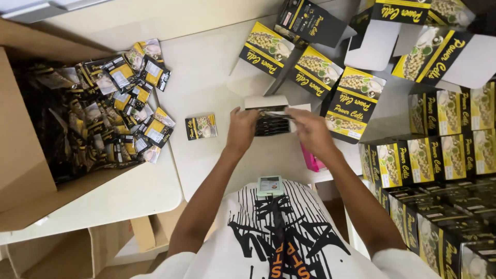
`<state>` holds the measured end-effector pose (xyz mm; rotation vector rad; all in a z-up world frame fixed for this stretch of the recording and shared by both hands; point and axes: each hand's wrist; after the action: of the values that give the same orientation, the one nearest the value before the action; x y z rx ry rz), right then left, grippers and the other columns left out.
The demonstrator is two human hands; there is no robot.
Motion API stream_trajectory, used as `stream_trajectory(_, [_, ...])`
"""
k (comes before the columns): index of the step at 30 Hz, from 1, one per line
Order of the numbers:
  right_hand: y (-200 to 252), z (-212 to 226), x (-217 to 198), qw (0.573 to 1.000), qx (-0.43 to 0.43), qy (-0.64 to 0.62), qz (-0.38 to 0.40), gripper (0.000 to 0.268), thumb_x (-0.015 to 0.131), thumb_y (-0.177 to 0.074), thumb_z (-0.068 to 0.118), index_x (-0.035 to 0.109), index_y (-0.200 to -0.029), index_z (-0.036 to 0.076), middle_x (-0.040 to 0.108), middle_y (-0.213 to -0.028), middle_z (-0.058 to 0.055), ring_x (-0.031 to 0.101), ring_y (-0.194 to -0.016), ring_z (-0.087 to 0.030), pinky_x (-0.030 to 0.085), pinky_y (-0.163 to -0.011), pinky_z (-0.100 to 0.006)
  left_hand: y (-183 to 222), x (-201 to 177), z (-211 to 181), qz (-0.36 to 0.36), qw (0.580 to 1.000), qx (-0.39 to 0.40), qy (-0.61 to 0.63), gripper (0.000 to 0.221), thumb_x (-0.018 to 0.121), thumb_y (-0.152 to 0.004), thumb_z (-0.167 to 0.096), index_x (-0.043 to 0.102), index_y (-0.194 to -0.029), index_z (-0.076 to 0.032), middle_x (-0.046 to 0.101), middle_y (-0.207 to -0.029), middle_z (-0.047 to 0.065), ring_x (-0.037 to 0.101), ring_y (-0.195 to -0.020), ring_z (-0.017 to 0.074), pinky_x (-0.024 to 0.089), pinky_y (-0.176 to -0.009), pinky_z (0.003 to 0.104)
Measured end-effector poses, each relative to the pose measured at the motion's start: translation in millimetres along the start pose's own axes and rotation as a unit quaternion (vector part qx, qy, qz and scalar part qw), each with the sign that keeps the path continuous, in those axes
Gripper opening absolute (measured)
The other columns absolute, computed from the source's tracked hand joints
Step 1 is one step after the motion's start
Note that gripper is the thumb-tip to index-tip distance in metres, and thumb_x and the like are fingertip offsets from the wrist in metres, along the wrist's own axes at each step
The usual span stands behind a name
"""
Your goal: The person fills cardboard boxes with food pouches and then seals the boxes using adhesive tape.
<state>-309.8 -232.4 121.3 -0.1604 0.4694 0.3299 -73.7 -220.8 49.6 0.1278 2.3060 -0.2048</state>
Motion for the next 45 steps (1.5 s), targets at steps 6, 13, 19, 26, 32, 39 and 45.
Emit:
stream_trajectory(6, [-20.3,-27.0,21.9,0.956,-0.11,0.269,0.04,0.036,0.062,-0.08,-0.007,0.072,-0.114,-0.001,0.074,-0.116,-0.015,0.065,-0.107,-0.034,0.051,-0.095,-0.044,-5.1,-0.5,-11.7,-0.009,1.0,-0.009,-0.01,0.011,0.057,-0.094,0.003,0.063,-0.091,-0.006,0.071,-0.083,0.011,0.069,-0.088,0.0322,0.038,-0.108,0.061])
stream_trajectory(13, [-43.8,-37.2,34.6,0.91,-0.124,0.379,0.112,0.021,0.065,-0.075,0.001,0.072,-0.093,0.007,0.074,-0.094,-0.008,0.065,-0.099,-0.028,0.045,-0.091,-0.042,-7.2,5.5,-5.1,-0.019,0.999,0.021,-0.041,0.01,0.059,-0.092,0.003,0.065,-0.094,-0.005,0.071,-0.084,0.012,0.07,-0.087,0.0319,0.035,-0.11,0.062])
stream_trajectory(19, [-52.8,-40.0,55.3,0.853,-0.161,0.468,0.166,0.012,0.065,-0.076,0.007,0.07,-0.087,0.005,0.073,-0.086,-0.01,0.067,-0.096,-0.024,0.045,-0.088,-0.038,-7.0,20.7,5.8,0.0,0.997,-0.005,-0.077,0.016,0.057,-0.084,0.009,0.064,-0.091,-0.004,0.069,-0.079,0.014,0.07,-0.083,0.0335,0.032,-0.115,0.063])
stream_trajectory(26, [-54.6,-65.3,64.4,0.838,-0.143,0.496,0.178,0.01,0.065,-0.08,0.008,0.07,-0.088,0.007,0.074,-0.082,-0.011,0.072,-0.084,-0.023,0.045,-0.097,-0.039,-10.6,17.8,5.2,0.04,0.994,-0.01,-0.098,0.022,0.058,-0.079,0.01,0.063,-0.097,-0.002,0.07,-0.081,0.014,0.07,-0.085,0.0331,0.027,-0.114,0.065])
stream_trajectory(32, [-61.1,-75.0,71.7,0.848,-0.091,0.477,0.213,0.009,0.064,-0.081,0.006,0.071,-0.083,0.011,0.074,-0.083,-0.011,0.073,-0.086,-0.026,0.043,-0.102,-0.042,-10.8,32.3,18.6,0.065,0.99,-0.012,-0.123,0.023,0.059,-0.08,0.011,0.063,-0.098,-0.003,0.07,-0.086,0.013,0.07,-0.095,0.0315,0.023,-0.12,0.066])
stream_trajectory(39, [-58.5,-91.0,73.0,0.871,-0.168,0.446,0.116,0.019,0.061,-0.076,0.004,0.073,-0.09,0.009,0.074,-0.089,-0.015,0.074,-0.093,-0.029,0.025,-0.121,-0.054,-17.6,49.9,30.9,0.09,0.978,0.022,-0.189,0.029,0.064,-0.075,0.005,0.066,-0.103,-0.002,0.072,-0.087,0.017,0.071,-0.093,0.0334,0.024,-0.117,0.066])
stream_trajectory(45, [-50.6,-83.0,63.7,0.887,-0.08,0.404,0.207,0.016,0.062,-0.088,0.001,0.074,-0.098,0.004,0.073,-0.09,-0.016,0.071,-0.096,-0.03,0.025,-0.128,-0.055,-26.9,25.3,7.7,0.192,0.961,-0.037,-0.193,0.04,0.065,-0.082,0.003,0.062,-0.122,0.002,0.074,-0.088,0.017,0.071,-0.092,0.0331,0.024,-0.119,0.067])
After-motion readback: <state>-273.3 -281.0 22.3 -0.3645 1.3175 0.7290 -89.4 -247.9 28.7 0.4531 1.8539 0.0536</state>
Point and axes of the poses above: each hand's wrist, its own y-axis away from the middle knuckle, its own x-axis out of the palm, z = x × y
